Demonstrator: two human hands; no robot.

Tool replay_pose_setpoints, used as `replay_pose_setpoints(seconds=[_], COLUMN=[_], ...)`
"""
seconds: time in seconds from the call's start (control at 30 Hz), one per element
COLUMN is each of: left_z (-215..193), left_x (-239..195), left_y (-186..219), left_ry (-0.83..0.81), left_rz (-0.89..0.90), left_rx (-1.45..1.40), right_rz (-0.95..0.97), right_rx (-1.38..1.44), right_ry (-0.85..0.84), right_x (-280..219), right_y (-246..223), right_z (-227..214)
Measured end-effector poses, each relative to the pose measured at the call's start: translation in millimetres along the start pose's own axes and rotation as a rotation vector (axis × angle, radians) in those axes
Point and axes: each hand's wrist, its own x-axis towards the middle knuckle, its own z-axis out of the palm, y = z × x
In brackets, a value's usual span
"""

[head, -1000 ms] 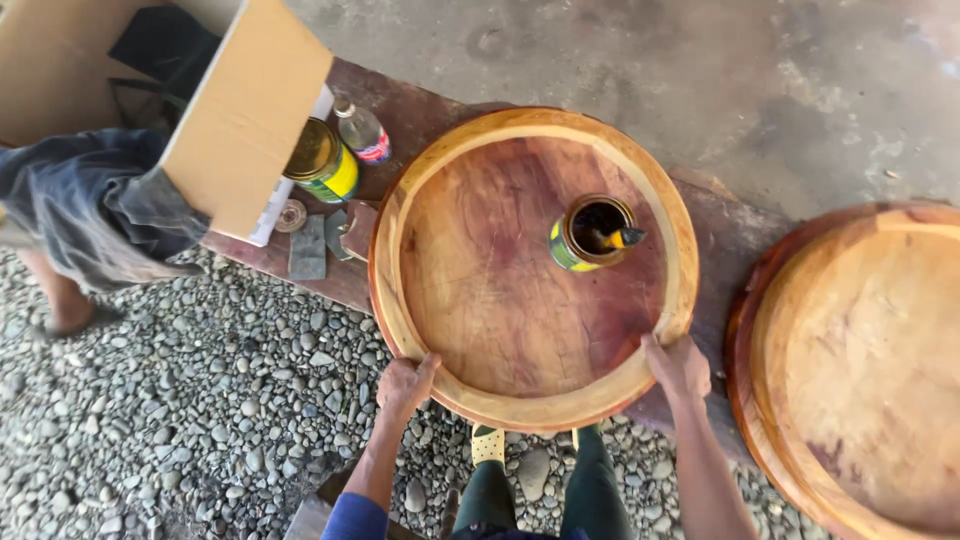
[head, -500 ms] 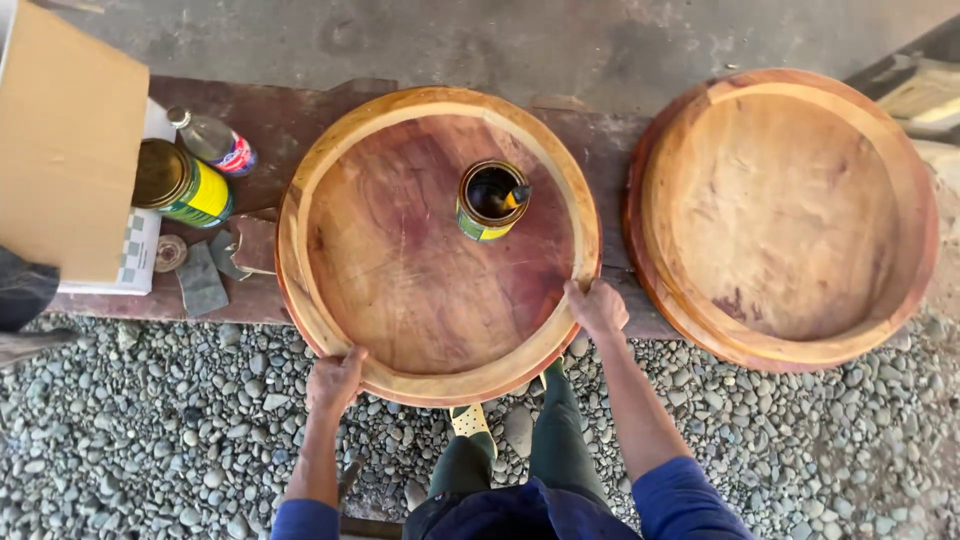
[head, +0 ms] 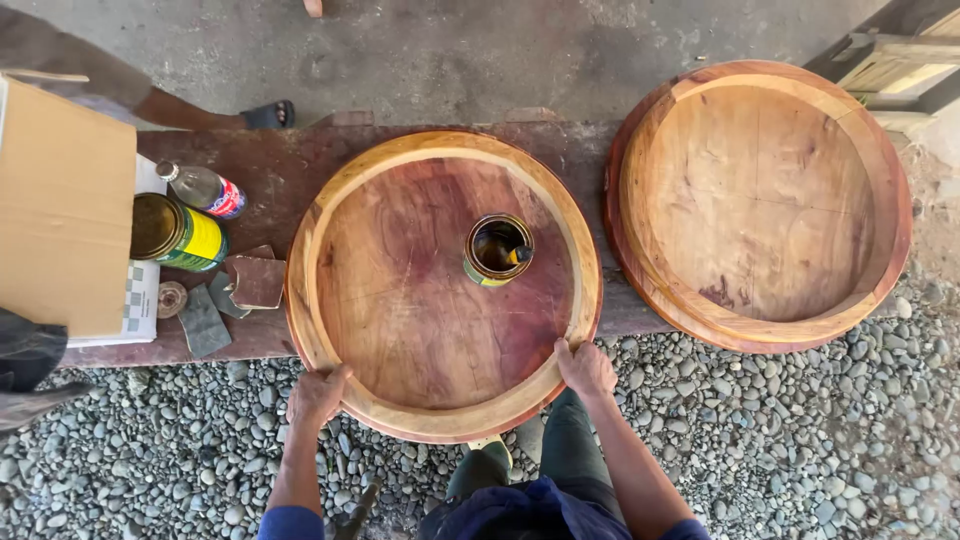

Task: The person applies varnish to a large, round wooden bowl using a brush. They dip the brush into a can of varnish and spread it evenly across the bowl's surface. The person then flips the bowl over to varnish the other side.

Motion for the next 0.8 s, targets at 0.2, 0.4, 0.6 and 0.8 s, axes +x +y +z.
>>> replay_pose_setpoints(seconds=[0.2,0.4,0.6,0.8], left_z=[-13,-13,4,29], left_x=[-22,-28,-16,-17], left_y=[12,12,-2,-24], left_ry=[-0.027,-0.044,0.029,0.088], left_rz=[0.009,0.031,0.045,-0.026], left_rx=[-0.081,-0.147,-0.291,-0.484], right_rz=[0.031,0.023,-0.050,-0.038], right_rx=[0.003,0.115,0.342,0.347], right_ry=[-0.016,-0.052,-0.072,-0.200], right_x=[3,-8,-31,-29], right_y=[1,6,18,13], right_z=[4,2,10,3])
